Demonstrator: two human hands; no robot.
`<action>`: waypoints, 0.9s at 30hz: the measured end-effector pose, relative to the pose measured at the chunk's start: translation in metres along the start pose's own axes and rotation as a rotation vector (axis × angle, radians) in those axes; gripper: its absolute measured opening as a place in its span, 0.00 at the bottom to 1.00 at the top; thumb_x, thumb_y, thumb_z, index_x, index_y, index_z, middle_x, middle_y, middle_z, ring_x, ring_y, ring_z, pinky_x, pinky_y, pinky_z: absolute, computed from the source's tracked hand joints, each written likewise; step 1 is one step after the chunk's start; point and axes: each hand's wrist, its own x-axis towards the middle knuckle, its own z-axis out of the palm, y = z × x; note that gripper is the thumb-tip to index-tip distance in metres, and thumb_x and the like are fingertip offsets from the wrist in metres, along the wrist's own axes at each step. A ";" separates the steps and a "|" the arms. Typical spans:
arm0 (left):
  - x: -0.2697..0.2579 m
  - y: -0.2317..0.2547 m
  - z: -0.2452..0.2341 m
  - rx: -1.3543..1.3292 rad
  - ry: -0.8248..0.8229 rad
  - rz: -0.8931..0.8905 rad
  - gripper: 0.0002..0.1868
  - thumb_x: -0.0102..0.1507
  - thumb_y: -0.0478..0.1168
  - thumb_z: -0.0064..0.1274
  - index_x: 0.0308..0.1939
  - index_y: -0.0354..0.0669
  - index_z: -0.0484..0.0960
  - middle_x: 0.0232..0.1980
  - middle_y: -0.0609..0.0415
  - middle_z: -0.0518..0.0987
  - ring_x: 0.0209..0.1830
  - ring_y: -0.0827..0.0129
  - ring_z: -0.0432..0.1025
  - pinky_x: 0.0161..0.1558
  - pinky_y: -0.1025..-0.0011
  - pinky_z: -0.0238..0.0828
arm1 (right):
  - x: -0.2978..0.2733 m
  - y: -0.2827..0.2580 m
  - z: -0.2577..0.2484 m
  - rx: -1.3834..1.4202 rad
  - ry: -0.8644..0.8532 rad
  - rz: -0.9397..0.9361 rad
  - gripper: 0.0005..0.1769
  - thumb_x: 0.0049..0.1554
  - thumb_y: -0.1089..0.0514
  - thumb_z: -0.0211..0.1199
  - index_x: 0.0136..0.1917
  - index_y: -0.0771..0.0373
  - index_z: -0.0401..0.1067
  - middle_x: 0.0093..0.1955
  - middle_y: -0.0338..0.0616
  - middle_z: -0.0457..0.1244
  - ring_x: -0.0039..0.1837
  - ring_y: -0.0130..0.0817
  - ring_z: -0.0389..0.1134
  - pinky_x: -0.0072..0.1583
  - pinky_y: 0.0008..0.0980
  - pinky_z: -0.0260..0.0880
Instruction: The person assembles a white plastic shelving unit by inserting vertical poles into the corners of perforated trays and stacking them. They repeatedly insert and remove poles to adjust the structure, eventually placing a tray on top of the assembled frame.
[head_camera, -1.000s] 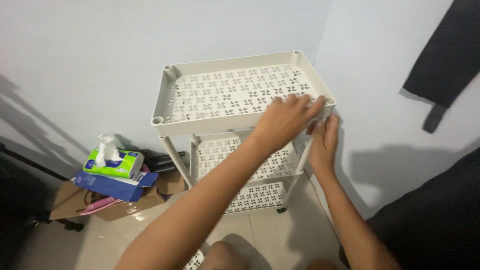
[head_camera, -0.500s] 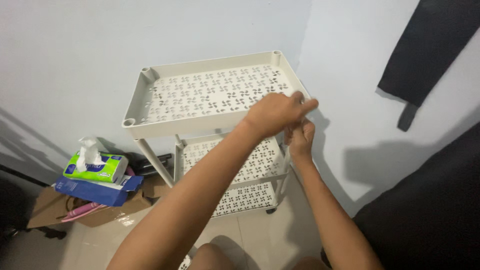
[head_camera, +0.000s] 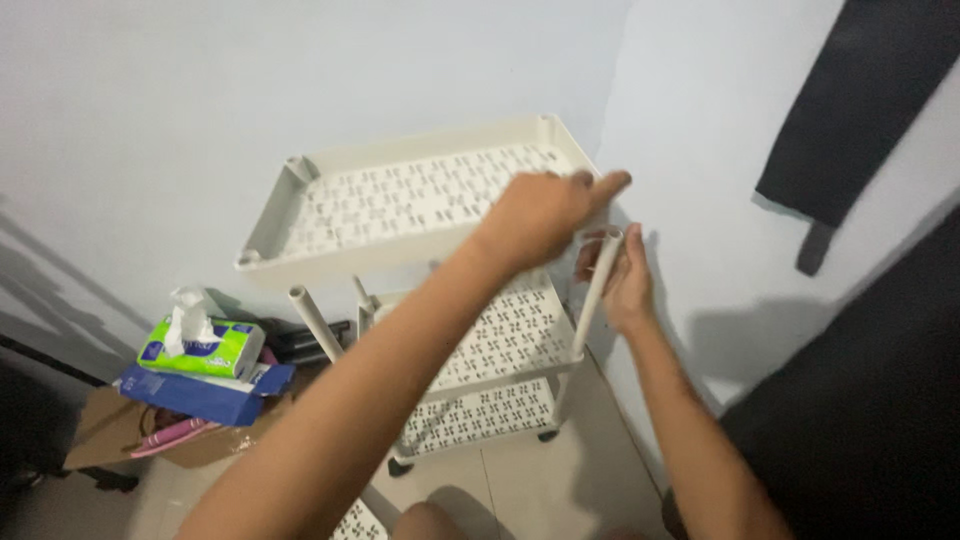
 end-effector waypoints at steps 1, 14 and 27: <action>-0.003 0.005 0.001 -0.014 -0.026 -0.021 0.27 0.63 0.37 0.52 0.67 0.52 0.68 0.39 0.49 0.81 0.28 0.65 0.76 0.23 0.71 0.75 | 0.008 -0.007 -0.002 -0.092 0.077 0.064 0.32 0.62 0.31 0.42 0.47 0.60 0.71 0.40 0.44 0.68 0.45 0.34 0.72 0.46 0.32 0.77; -0.020 -0.008 0.024 0.126 0.308 -0.011 0.09 0.61 0.38 0.56 0.38 0.41 0.71 0.29 0.53 0.78 0.30 0.63 0.78 0.22 0.67 0.73 | 0.105 0.021 -0.008 -0.241 -0.296 0.035 0.25 0.66 0.47 0.51 0.70 0.64 0.65 0.61 0.44 0.66 0.61 0.34 0.67 0.61 0.36 0.71; -0.019 -0.025 0.026 0.081 0.322 -0.009 0.12 0.67 0.45 0.55 0.38 0.39 0.75 0.30 0.51 0.81 0.31 0.63 0.79 0.23 0.69 0.73 | 0.110 -0.085 0.085 -0.285 0.121 0.233 0.45 0.65 0.30 0.30 0.83 0.59 0.53 0.69 0.55 0.59 0.69 0.45 0.64 0.64 0.45 0.68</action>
